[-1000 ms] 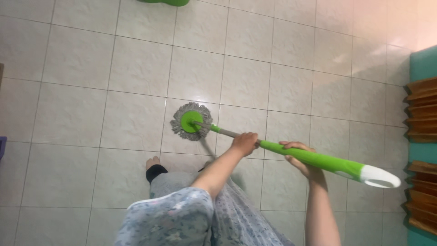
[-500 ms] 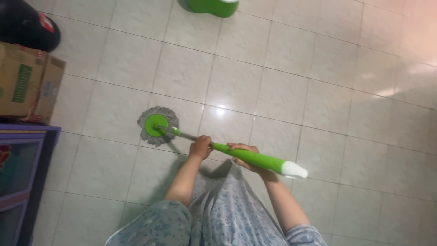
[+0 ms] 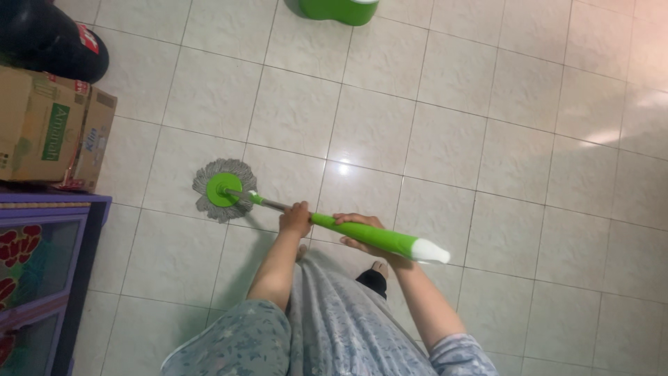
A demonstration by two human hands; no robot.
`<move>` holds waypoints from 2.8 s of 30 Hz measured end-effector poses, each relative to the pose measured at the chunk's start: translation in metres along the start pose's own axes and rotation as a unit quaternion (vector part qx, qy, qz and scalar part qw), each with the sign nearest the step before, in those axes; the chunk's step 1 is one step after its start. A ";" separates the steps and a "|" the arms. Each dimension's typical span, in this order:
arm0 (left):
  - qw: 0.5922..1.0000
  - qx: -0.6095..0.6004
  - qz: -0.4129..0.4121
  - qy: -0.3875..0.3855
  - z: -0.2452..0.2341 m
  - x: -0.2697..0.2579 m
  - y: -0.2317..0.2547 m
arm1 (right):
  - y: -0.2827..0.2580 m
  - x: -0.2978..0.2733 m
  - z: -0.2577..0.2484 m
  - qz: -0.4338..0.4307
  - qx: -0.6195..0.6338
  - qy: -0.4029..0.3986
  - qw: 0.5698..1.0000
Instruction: The person cleans the tiled floor by pushing and pulling a green-handled mop across the surface.
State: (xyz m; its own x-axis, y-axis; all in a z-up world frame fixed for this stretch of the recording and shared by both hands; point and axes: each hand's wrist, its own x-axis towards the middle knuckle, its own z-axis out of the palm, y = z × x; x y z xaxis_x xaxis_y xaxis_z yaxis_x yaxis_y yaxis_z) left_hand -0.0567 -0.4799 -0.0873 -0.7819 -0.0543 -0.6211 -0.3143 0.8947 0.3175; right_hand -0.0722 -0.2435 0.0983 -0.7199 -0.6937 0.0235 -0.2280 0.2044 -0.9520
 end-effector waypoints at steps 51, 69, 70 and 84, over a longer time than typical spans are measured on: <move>0.998 -0.058 0.015 0.005 0.003 -0.003 0.093 | 0.030 -0.027 -0.084 -0.037 0.001 -0.065 0.997; 0.998 0.038 0.044 0.004 0.007 0.001 0.084 | -0.008 -0.043 -0.052 0.030 0.111 0.072 0.991; 0.997 0.042 0.064 0.006 0.017 0.000 0.101 | -0.008 -0.059 -0.066 0.029 0.099 0.072 0.992; 0.940 -0.062 0.334 -0.039 0.190 -0.111 0.444 | -0.070 -0.377 -0.256 0.177 -0.032 0.172 0.969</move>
State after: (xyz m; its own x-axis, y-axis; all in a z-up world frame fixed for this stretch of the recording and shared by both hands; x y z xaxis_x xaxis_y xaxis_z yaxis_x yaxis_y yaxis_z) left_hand -0.0074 0.0072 -0.0140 -0.7871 0.5373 -0.3029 0.1675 0.6589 0.7334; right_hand 0.0470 0.1801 0.2343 -0.9338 -0.3032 -0.1898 0.0406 0.4373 -0.8984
